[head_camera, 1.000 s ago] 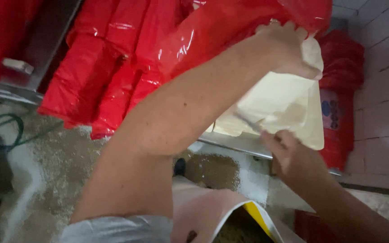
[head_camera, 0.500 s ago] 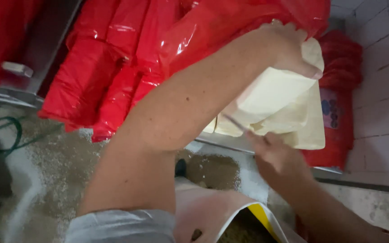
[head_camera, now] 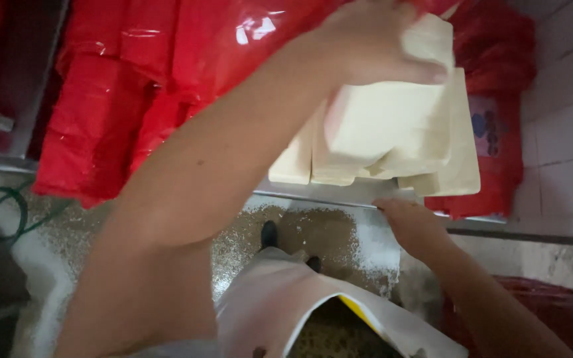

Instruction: The person wraps rectangular blocks of a pale food product in red plastic bags on a metal table. They pick up each block, place it into a bag, and set the wrapped item aside. The process is repeated for multiple blocks throughout the clip.

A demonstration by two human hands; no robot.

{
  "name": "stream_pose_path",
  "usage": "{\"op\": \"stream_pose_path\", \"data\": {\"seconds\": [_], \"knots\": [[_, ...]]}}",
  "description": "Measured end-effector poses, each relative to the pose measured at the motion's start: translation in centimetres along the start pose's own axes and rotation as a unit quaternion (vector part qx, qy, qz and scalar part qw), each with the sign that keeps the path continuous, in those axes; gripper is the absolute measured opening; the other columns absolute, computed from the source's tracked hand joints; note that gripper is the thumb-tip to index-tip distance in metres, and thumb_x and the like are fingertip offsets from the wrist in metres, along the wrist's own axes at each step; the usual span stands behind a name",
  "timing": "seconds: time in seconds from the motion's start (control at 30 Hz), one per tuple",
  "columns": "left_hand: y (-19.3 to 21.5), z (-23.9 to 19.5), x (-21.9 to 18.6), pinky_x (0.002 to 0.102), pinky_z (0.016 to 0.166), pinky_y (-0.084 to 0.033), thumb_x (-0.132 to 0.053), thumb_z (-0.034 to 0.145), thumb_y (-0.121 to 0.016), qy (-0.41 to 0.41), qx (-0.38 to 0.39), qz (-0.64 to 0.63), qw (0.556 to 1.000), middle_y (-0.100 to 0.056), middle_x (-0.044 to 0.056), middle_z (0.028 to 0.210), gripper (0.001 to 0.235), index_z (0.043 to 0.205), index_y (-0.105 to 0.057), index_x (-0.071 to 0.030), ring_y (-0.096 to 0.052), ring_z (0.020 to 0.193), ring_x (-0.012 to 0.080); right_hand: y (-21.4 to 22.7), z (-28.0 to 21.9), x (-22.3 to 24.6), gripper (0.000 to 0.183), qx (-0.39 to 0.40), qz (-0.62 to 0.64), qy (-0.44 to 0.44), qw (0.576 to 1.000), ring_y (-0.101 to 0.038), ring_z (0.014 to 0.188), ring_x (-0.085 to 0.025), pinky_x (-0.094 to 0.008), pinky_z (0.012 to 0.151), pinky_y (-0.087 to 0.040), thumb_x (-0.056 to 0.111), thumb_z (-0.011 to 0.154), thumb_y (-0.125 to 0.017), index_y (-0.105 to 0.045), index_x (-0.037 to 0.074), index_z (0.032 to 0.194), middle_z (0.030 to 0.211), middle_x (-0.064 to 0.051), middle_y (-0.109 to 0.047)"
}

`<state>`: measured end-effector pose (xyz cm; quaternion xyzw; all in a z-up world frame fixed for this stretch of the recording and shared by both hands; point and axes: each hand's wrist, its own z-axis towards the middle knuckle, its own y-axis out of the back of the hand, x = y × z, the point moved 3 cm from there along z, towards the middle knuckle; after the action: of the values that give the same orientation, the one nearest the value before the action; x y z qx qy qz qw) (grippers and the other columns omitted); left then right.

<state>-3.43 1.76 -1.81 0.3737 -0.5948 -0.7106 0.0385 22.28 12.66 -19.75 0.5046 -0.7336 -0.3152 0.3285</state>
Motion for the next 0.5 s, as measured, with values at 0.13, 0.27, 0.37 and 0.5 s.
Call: {"op": "stream_pose_path", "data": {"seconds": [0.13, 0.27, 0.37, 0.5], "knots": [[1.5, -2.2, 1.3, 0.041, 0.083, -0.049, -0.085, 0.077, -0.067, -0.005, 0.005, -0.014, 1.000, -0.066, 0.014, 0.132, 0.087, 0.132, -0.061, -0.018, -0.063, 0.115, 0.0367, -11.9, 7.3, -8.5, 0.044, -0.018, 0.003, 0.049, 0.999, -0.055, 0.128, -0.035, -0.052, 0.102, -0.046, 0.003, 0.100, -0.039, -0.060, 0.024, 0.133, 0.139, -0.006, -0.063], [3.0, -4.4, 2.1, 0.044, 0.083, -0.044, -0.077, 0.088, -0.065, -0.018, 0.026, 0.000, 1.000, -0.059, 0.015, 0.125, 0.078, 0.126, -0.052, -0.009, -0.057, 0.109, 0.0365, -18.5, 13.8, -13.7, 0.049, -0.066, 0.010, 0.061, 0.996, -0.056, 0.123, -0.035, -0.052, 0.100, -0.043, -0.008, 0.091, -0.045, -0.061, 0.019, 0.129, 0.139, -0.010, -0.057], [3.2, -5.5, 2.8, 0.046, 0.074, -0.042, -0.074, 0.089, -0.064, 0.008, 0.037, 0.026, 0.999, -0.059, 0.012, 0.105, 0.066, 0.103, -0.055, -0.010, -0.056, 0.094, 0.0305, -17.9, 17.0, -14.9, 0.042, -0.085, 0.091, -0.008, 0.992, -0.065, 0.105, -0.038, -0.049, 0.087, -0.048, -0.009, 0.089, -0.045, -0.065, 0.016, 0.117, 0.119, -0.013, -0.067], [2.2, -7.1, 6.3, 0.048, 0.071, -0.039, -0.069, 0.088, -0.067, -0.037, 0.006, 0.073, 0.997, -0.053, 0.014, 0.090, 0.066, 0.091, -0.051, -0.005, -0.051, 0.084, 0.0314, -22.7, 23.1, -18.3, 0.053, -0.227, -0.007, -0.010, 0.974, -0.063, 0.110, -0.043, -0.063, 0.063, -0.057, 0.003, 0.082, -0.060, -0.064, 0.019, 0.132, 0.142, -0.016, -0.052]]}}
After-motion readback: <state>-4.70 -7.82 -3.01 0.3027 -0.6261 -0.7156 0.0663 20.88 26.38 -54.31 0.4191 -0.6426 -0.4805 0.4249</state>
